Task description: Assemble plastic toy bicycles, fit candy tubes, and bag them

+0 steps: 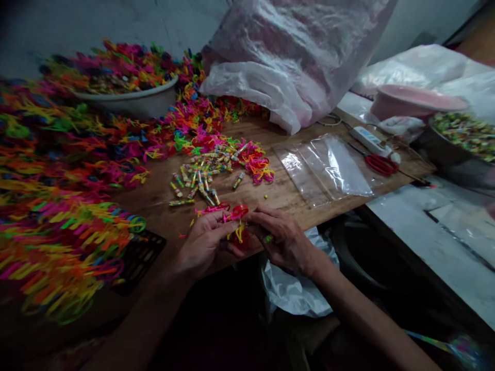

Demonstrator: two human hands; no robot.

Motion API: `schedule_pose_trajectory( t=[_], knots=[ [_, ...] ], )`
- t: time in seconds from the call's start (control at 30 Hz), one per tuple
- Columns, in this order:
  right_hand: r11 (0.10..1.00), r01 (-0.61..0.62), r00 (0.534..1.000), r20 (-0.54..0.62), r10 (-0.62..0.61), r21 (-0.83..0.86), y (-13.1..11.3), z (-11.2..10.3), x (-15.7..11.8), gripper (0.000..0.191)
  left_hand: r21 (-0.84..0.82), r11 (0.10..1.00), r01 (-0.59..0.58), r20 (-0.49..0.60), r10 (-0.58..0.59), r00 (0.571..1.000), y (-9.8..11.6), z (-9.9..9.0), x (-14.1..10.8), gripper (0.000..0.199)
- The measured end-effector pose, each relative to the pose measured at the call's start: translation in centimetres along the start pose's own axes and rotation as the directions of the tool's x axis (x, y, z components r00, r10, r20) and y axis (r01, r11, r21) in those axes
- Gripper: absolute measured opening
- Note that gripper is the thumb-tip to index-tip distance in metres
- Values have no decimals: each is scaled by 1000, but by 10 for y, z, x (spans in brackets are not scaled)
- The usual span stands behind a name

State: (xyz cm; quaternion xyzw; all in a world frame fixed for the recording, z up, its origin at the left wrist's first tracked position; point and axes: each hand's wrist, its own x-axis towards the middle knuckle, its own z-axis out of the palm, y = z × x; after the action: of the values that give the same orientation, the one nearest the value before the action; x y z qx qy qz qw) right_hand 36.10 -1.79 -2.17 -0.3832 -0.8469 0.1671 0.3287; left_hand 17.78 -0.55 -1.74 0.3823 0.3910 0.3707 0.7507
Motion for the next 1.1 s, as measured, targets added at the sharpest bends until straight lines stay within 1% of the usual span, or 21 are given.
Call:
schedule_pose_trajectory(
  t=[0.1, 0.2, 0.3, 0.37, 0.4, 0.47, 0.5, 0.57, 0.6, 0.63, 0.67, 0.73, 0.77, 0.8, 0.87, 0.93, 1.0, 1.07, 1.1],
  knots=[
    [997, 35, 999, 7, -35, -64, 1, 0, -8, 37, 7, 1000, 26, -7, -26, 1000, -3, 0, 0, 16],
    [997, 57, 998, 26, -56, -57, 2, -2, -11, 36, 30, 998, 56, -13, -55, 998, -7, 1, 3, 16],
    [997, 77, 994, 83, -75, -18, 2, -7, -2, 40, 49, 996, 72, -12, -72, 997, -3, 0, 8, 20],
    [997, 71, 989, 131, -71, 6, 2, -10, 9, 42, 87, 994, 63, -34, -60, 998, 9, -3, 10, 25],
    [998, 53, 989, 139, -56, 24, 3, -10, 16, 42, 121, 991, 47, -66, -40, 997, 16, -5, 10, 28],
    [997, 2, 996, 88, -8, 79, 7, -8, 31, 39, 215, 977, -8, -192, 50, 980, 32, -13, 7, 32],
    [994, -33, 999, 32, 30, 106, 11, -5, 39, 37, 263, 964, -35, -272, 109, 956, 39, -18, 4, 33],
    [989, -94, 989, -101, 106, 117, 23, 4, 53, 29, 368, 928, -55, -409, 215, 887, 47, -30, -1, 32],
    [989, -114, 981, -148, 127, 92, 30, 10, 59, 25, 446, 894, -32, -447, 254, 858, 48, -37, -4, 30],
    [991, -128, 977, -165, 133, 42, 38, 16, 64, 22, 545, 838, 12, -458, 286, 842, 47, -42, -6, 28],
    [989, -146, 980, -141, 140, -35, 46, 23, 68, 22, 654, 754, 67, -452, 318, 833, 46, -47, -8, 25],
    [957, -202, 979, -42, 197, -210, 58, 34, 76, 23, 833, 519, 194, -428, 380, 820, 42, -55, -11, 23],
    [929, -239, 968, -1, 249, -283, 62, 39, 80, 22, 878, 402, 259, -425, 406, 809, 40, -57, -12, 23],
    [897, -284, 952, 15, 307, -339, 65, 42, 84, 22, 898, 304, 317, -426, 428, 797, 39, -58, -12, 23],
    [835, -378, 915, -23, 403, -399, 68, 49, 92, 23, 898, 162, 410, -436, 458, 774, 38, -58, -12, 23],
    [783, -458, 879, -80, 471, -421, 69, 55, 102, 29, 886, 77, 457, -439, 455, 775, 36, -57, -11, 27],
    [736, -517, 844, -116, 523, -437, 68, 63, 109, 30, 876, 42, 481, -450, 431, 782, 33, -57, -9, 36],
    [718, -539, 829, -128, 544, -441, 67, 71, 113, 27, 874, 15, 486, -446, 423, 789, 30, -58, -6, 44],
    [723, -534, 833, -126, 539, -439, 67, 74, 113, 25, 881, 0, 472, -426, 432, 795, 28, -60, -4, 45]
  ],
)
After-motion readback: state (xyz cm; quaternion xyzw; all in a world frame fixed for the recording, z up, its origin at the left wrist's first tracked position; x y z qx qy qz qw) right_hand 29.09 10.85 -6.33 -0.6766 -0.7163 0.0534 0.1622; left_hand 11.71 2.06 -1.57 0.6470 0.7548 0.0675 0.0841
